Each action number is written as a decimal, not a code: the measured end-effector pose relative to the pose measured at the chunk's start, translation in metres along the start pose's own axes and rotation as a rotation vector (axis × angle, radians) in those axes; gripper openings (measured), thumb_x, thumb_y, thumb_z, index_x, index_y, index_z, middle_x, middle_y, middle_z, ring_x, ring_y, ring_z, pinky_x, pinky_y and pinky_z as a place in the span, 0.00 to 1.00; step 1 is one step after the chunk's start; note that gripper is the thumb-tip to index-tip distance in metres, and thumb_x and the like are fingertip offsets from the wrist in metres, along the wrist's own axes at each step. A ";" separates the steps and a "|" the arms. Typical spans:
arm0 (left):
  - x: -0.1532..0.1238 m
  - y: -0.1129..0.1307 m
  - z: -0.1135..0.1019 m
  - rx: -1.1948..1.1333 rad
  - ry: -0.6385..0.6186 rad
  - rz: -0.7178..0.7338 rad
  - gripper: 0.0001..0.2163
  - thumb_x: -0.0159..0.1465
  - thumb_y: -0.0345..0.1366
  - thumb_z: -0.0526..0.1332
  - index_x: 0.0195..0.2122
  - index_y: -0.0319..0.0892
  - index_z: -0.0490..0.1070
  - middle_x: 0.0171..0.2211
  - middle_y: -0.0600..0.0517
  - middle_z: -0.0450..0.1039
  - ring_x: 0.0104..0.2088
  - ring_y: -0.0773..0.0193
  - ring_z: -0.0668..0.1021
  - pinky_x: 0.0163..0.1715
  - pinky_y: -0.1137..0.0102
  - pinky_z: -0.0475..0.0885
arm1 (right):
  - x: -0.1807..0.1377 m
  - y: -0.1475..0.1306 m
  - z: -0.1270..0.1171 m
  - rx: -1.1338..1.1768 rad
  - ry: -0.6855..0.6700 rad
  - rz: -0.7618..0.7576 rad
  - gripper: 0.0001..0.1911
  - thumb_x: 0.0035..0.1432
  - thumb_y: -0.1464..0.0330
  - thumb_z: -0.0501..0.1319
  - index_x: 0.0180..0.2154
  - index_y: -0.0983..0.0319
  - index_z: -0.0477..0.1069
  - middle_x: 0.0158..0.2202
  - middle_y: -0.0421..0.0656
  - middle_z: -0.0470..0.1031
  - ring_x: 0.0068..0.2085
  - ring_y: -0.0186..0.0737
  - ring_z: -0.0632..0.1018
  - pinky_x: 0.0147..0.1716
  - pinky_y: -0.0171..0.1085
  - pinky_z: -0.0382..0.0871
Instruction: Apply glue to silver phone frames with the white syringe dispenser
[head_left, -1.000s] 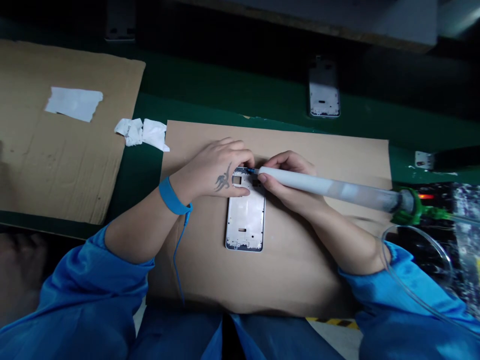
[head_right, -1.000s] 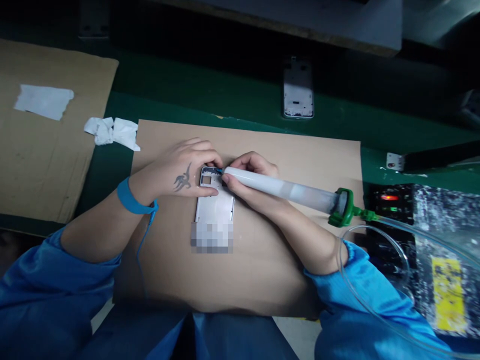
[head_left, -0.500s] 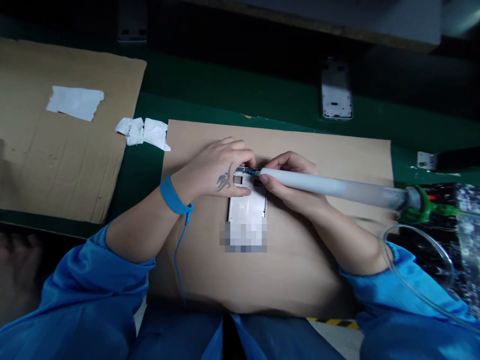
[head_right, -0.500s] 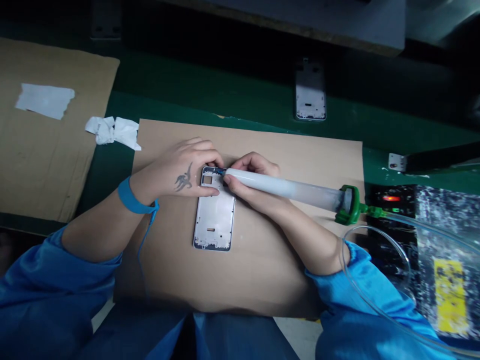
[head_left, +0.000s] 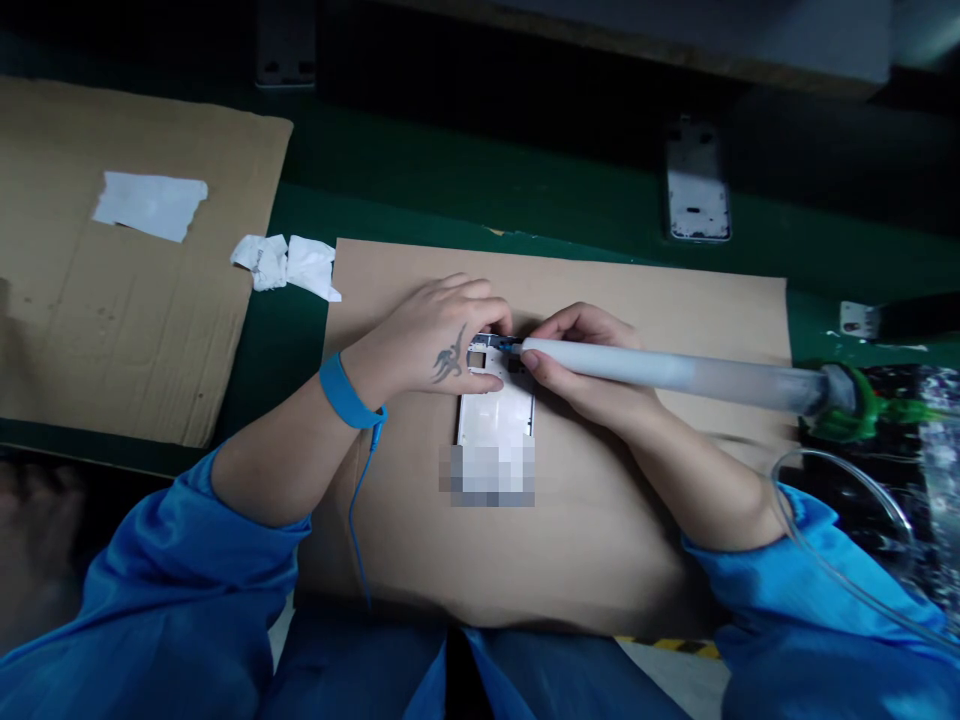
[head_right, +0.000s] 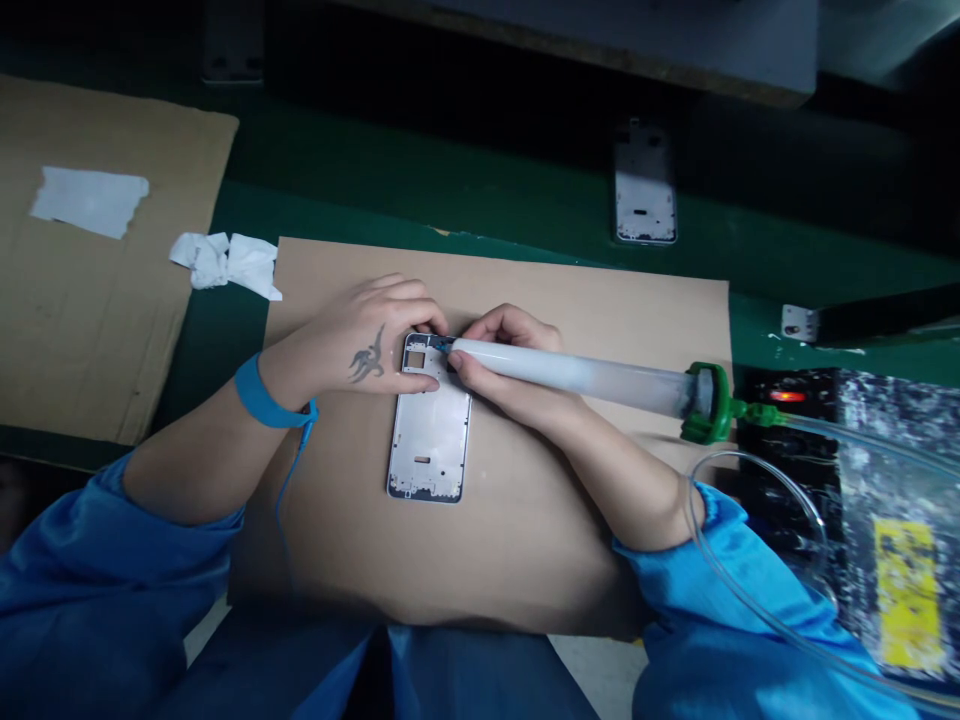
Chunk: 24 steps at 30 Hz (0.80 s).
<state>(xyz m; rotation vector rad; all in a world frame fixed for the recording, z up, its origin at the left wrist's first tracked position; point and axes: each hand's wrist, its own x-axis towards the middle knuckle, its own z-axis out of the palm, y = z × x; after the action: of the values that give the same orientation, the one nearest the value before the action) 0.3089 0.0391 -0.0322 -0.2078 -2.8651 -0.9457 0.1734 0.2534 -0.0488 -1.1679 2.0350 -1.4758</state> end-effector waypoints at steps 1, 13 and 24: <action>0.000 0.000 0.000 0.000 -0.001 0.001 0.17 0.62 0.44 0.78 0.47 0.43 0.78 0.46 0.48 0.80 0.50 0.49 0.81 0.54 0.56 0.75 | 0.000 0.000 0.000 0.004 0.002 -0.003 0.19 0.60 0.51 0.80 0.35 0.55 0.77 0.31 0.41 0.82 0.29 0.42 0.80 0.28 0.40 0.75; 0.000 0.001 -0.002 0.006 -0.016 -0.018 0.17 0.61 0.44 0.78 0.46 0.43 0.78 0.45 0.49 0.79 0.48 0.50 0.80 0.53 0.57 0.74 | -0.001 -0.002 -0.003 -0.012 -0.004 0.054 0.15 0.59 0.56 0.79 0.35 0.55 0.78 0.31 0.42 0.83 0.29 0.41 0.81 0.27 0.39 0.75; 0.000 0.000 -0.001 0.011 -0.019 -0.014 0.18 0.61 0.45 0.79 0.46 0.44 0.78 0.44 0.49 0.78 0.48 0.50 0.80 0.52 0.57 0.74 | -0.001 -0.002 -0.005 -0.028 0.014 0.107 0.18 0.57 0.52 0.79 0.33 0.55 0.78 0.31 0.43 0.85 0.28 0.43 0.81 0.26 0.40 0.75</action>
<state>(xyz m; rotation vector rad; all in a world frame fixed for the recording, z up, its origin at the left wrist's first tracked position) 0.3085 0.0386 -0.0312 -0.1969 -2.8924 -0.9358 0.1716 0.2567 -0.0452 -1.0446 2.0998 -1.4120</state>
